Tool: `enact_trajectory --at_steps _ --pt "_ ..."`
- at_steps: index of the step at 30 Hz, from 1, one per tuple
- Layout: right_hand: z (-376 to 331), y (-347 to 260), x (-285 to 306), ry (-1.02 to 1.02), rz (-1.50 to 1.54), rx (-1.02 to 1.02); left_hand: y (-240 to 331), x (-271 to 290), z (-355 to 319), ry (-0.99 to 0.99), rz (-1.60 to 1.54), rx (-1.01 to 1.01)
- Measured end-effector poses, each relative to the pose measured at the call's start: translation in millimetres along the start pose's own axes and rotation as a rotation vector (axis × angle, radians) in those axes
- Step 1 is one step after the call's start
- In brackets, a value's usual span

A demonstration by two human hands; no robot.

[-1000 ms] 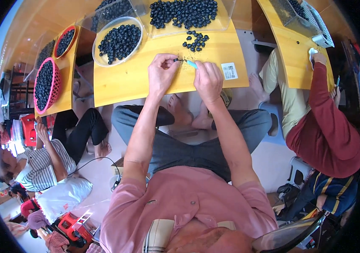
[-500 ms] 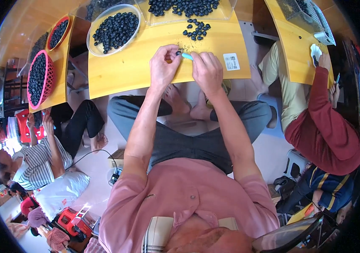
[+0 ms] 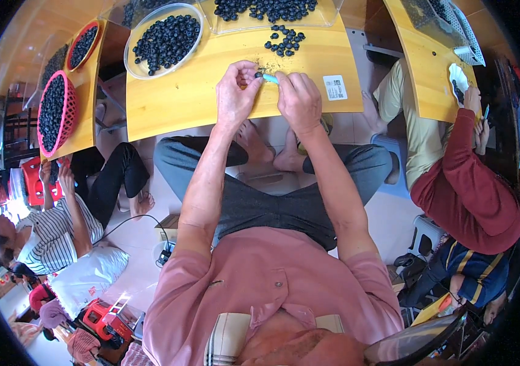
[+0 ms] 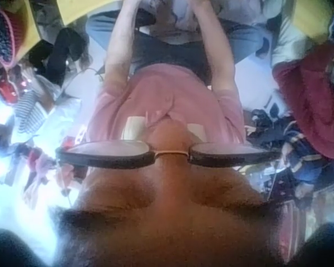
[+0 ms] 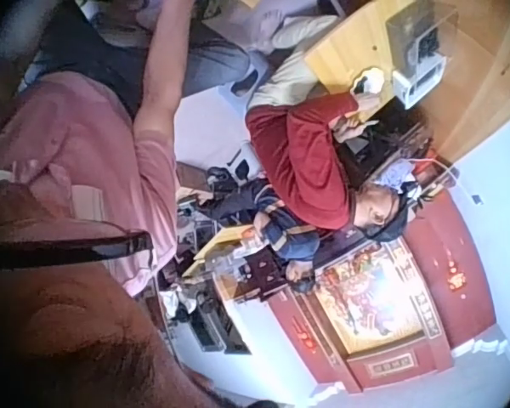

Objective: The person sorts small black spherical parts on a table, using a scraper to remove debris.

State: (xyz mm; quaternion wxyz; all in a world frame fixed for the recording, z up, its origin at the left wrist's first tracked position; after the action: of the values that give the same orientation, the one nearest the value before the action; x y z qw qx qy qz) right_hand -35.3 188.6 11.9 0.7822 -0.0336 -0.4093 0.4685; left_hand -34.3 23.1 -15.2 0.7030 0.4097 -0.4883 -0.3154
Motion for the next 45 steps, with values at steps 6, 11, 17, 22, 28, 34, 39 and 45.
enact_trajectory --at_steps 6,11,17,22,28,34,39,45 --pt "2 6 -2 -0.010 -0.053 -0.093 -3 1 -2 0.023 -0.110 -0.009" --pt "1 2 1 0.012 -0.034 -0.059 -2 2 -1 0.024 -0.083 -0.015" --pt "1 -3 5 0.024 -0.009 0.014 3 1 -2 -0.013 0.046 0.005" --pt "1 -3 4 0.020 -0.003 0.034 2 0 0 -0.014 0.053 -0.003" --pt "6 1 -2 0.017 0.002 -0.019 0 7 2 0.067 -0.030 -0.017" --pt "-3 5 4 0.081 -0.045 -0.032 12 34 2 0.225 0.146 -0.196" --pt "-3 6 8 0.068 -0.023 -0.054 33 116 53 0.412 0.412 -0.324" --pt "1 4 8 0.114 -0.019 -0.068 32 101 101 0.210 0.630 -0.423"
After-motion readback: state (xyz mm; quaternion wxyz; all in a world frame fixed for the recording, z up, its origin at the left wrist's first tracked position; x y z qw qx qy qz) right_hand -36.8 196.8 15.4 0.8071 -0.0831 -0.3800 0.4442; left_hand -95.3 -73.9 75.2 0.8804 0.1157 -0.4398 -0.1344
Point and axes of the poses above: each hand's wrist, its own z-axis towards the middle knuckle, its own x-axis out of the back of the hand, y = z × x, the point moved 7 cm from there along z, towards the middle knuckle, and after that the axes turned 14 degrees about z, right-handed, at the moved point
